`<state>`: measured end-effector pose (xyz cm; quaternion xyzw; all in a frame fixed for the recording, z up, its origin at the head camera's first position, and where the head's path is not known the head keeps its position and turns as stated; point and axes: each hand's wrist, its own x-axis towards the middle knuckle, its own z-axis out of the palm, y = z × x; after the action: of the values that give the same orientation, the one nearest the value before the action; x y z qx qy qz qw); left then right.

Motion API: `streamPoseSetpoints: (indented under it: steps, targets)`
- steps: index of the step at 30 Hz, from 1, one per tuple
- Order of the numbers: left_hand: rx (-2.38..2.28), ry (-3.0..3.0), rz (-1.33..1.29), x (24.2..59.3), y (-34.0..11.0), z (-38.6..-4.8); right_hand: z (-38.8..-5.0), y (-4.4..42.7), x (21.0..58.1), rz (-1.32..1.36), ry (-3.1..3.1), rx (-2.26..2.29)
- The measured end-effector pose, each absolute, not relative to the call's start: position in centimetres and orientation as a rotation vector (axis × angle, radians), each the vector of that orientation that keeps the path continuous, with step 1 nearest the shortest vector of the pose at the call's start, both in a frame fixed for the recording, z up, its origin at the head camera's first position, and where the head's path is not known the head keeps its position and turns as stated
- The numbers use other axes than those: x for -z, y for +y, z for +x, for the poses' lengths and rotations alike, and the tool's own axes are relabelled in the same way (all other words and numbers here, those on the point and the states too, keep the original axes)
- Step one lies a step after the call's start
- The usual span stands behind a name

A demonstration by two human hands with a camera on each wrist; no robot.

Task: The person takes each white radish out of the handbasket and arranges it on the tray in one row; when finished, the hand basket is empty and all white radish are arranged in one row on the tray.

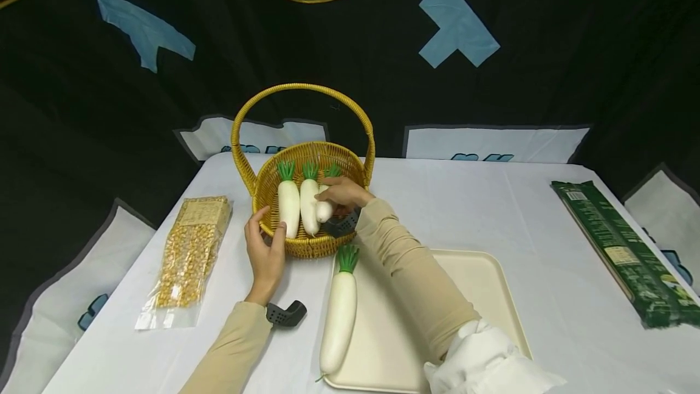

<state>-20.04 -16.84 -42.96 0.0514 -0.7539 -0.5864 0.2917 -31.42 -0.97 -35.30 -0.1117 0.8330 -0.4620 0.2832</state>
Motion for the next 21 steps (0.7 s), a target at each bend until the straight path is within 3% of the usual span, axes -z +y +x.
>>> streamPoseSetpoints:
  steps: [21]
  targets:
    - [1.562,-1.997,0.146,42.89,-16.68,-19.94,-31.05,-0.81,35.11,-0.374,2.028,1.427]
